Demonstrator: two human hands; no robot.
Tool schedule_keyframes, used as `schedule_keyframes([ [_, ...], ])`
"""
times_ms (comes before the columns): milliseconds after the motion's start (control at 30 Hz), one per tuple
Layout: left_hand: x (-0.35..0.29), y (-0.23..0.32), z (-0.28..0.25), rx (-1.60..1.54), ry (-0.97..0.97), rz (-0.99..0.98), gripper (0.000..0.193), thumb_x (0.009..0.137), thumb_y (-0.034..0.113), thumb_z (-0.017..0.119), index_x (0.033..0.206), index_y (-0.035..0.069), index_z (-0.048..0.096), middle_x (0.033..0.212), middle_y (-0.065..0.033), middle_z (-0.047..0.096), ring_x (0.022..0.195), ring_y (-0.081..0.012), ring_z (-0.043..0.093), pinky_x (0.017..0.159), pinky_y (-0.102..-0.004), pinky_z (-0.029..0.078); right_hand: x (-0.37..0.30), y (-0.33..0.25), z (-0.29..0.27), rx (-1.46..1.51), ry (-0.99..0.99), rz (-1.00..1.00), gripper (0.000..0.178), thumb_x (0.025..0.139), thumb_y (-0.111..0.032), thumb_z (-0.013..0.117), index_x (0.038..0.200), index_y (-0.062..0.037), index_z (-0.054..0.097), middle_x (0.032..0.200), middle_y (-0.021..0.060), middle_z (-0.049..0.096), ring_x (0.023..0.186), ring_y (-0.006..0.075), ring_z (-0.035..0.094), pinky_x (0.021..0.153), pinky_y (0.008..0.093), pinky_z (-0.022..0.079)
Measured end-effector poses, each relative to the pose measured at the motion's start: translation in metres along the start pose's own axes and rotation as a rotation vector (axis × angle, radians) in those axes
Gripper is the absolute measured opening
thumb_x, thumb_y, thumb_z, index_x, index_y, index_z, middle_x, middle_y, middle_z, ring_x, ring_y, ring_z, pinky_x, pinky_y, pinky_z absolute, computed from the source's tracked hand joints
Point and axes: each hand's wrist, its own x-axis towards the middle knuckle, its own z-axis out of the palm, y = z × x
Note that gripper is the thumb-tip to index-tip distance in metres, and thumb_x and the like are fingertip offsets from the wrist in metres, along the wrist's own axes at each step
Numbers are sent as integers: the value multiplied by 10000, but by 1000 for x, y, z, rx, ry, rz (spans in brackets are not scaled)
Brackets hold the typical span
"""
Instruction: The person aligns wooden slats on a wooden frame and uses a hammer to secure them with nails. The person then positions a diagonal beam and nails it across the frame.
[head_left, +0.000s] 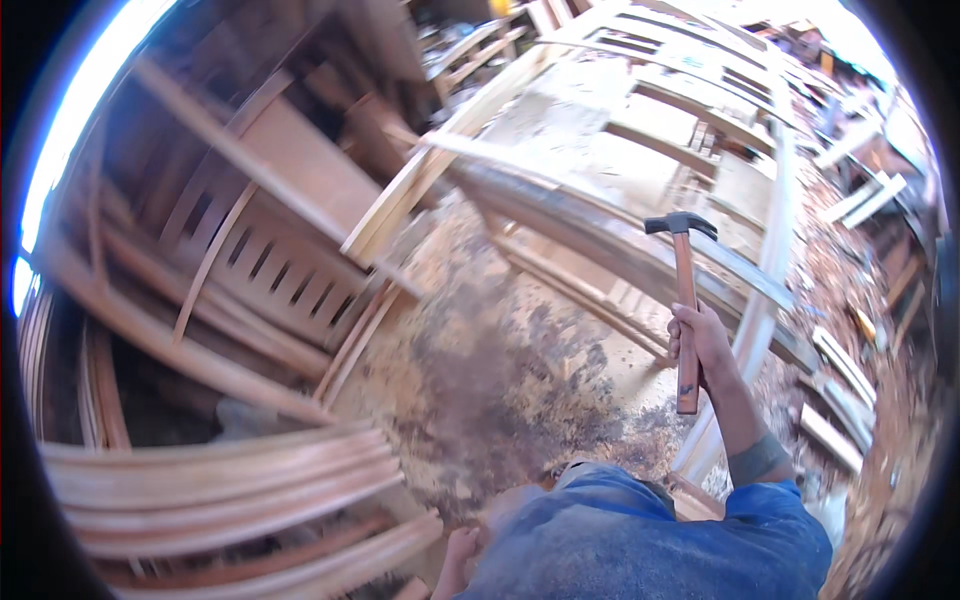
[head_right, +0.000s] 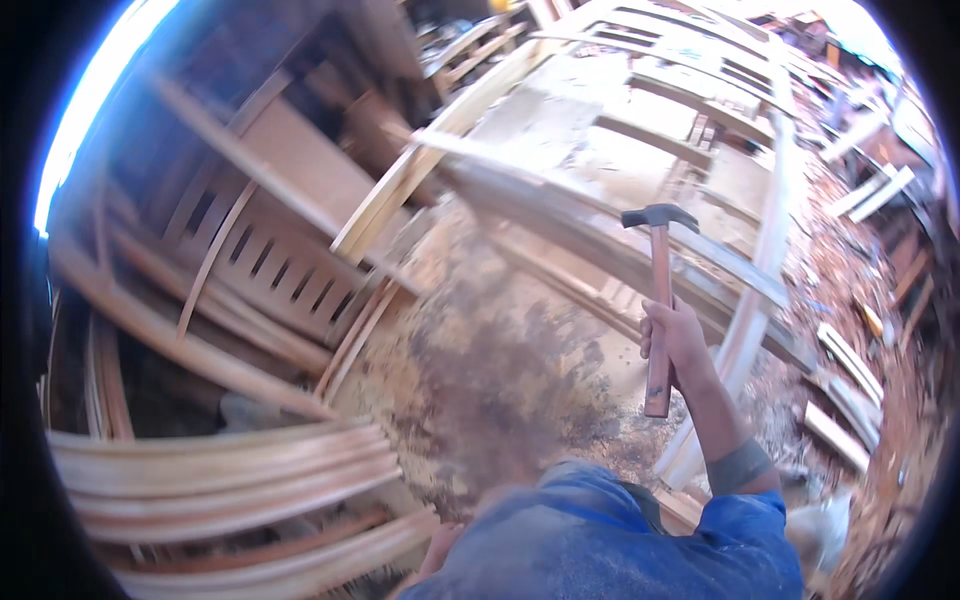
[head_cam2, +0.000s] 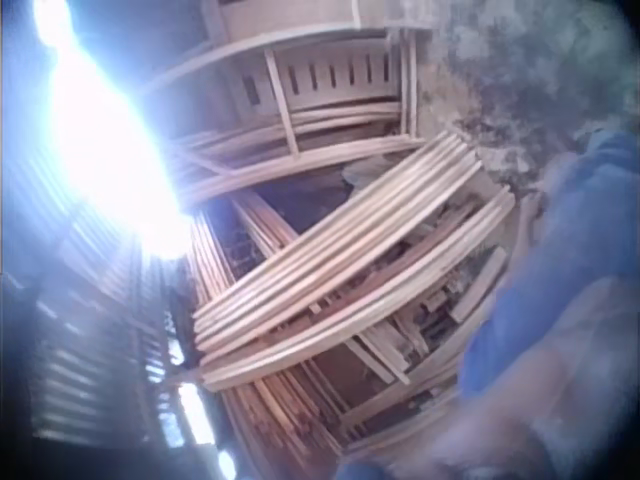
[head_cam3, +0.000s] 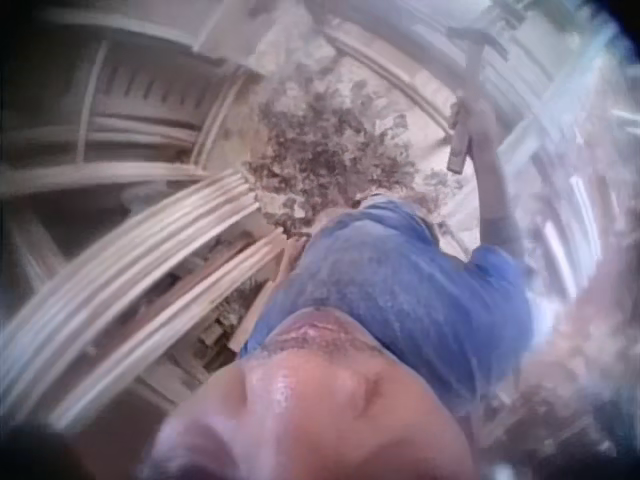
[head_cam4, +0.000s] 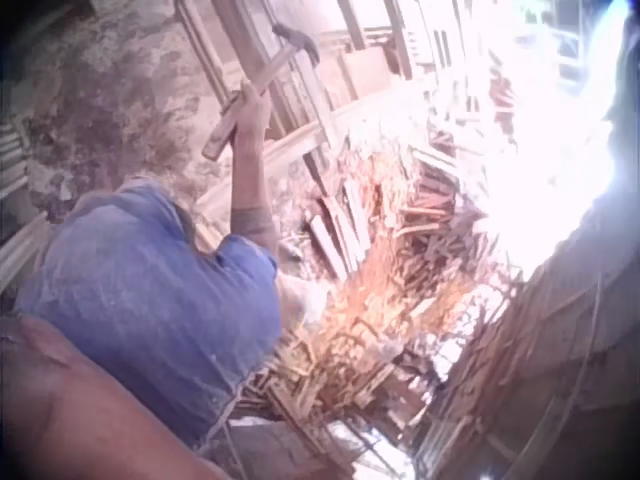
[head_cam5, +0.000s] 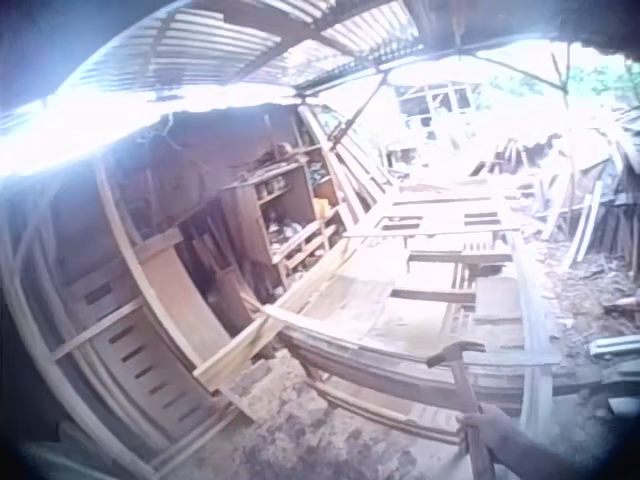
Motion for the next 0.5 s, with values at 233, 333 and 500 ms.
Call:
schedule_keyframes([
  [233, 240, 48, -182, -113, -33, -89, 412, 1020, 349, 521, 1006, -27, 690, 846, -132, 739, 821, -258, 717, 730, -416, 557, -80, 51, -76, 171, 570, -262, 198, 941, -215, 643, 1040, -56, 578, 748, 35, 598, 628, 141, 617, 558, 294, 527],
  [333, 346, 156, -285, -211, 19, 90, 340, 985, 294, 512, 880, 28, 695, 806, -148, 703, 701, -223, 655, 617, -375, 526, -119, 108, -123, 251, 857, -399, 236, 941, -267, 641, 1081, -90, 571, 870, 60, 658, 793, 165, 672, 784, 338, 557],
  [500, 493, 339, -435, -1014, 362, 356, 479, 1047, 432, 392, 875, 71, 654, 843, -117, 705, 716, -232, 659, 611, -397, 517, -166, 129, -80, 456, 1174, -419, 297, 954, -303, 619, 1188, -121, 597, 1071, 15, 681, 1035, 161, 662, 901, 317, 508],
])
